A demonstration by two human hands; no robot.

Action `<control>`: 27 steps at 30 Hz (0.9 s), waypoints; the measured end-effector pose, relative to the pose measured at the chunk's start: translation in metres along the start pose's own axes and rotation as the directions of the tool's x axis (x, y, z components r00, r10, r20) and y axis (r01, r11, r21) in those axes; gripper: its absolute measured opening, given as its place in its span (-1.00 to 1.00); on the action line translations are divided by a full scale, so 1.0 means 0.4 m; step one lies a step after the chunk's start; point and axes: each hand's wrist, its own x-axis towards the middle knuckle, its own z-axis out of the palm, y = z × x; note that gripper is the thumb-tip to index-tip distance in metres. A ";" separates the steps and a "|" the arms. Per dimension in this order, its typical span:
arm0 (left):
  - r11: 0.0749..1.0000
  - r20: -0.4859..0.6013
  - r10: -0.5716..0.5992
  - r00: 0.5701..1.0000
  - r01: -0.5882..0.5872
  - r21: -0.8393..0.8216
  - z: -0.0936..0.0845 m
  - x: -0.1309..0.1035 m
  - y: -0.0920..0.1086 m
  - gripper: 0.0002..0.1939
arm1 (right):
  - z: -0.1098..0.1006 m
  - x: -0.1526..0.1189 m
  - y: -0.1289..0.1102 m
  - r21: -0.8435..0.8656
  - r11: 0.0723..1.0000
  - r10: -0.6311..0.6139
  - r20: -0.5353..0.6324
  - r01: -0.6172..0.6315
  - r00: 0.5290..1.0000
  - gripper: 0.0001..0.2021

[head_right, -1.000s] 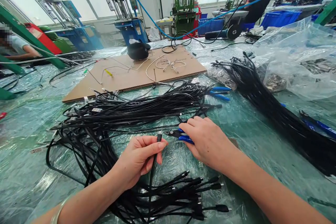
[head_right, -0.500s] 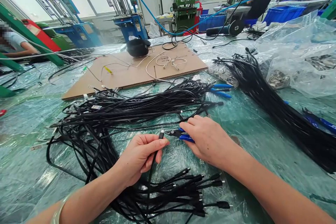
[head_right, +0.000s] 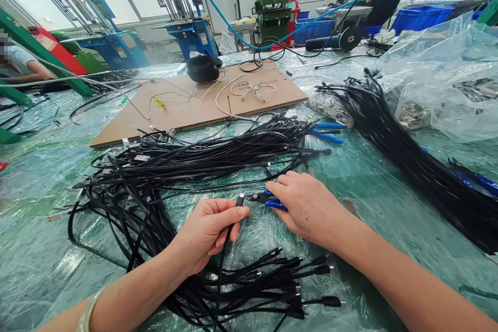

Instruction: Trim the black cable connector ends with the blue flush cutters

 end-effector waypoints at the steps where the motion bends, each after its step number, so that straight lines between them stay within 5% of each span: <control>1: 1.000 0.001 -0.002 1.000 0.002 -0.001 0.000 0.000 0.000 -0.68 | 0.001 0.000 0.000 0.003 1.000 0.003 0.003 -0.003 1.000 -0.81; 27: 1.000 0.002 -0.012 1.000 0.012 0.003 -0.001 0.002 -0.005 -0.69 | 0.000 -0.004 -0.002 0.030 0.999 0.015 0.068 -0.017 0.998 -0.79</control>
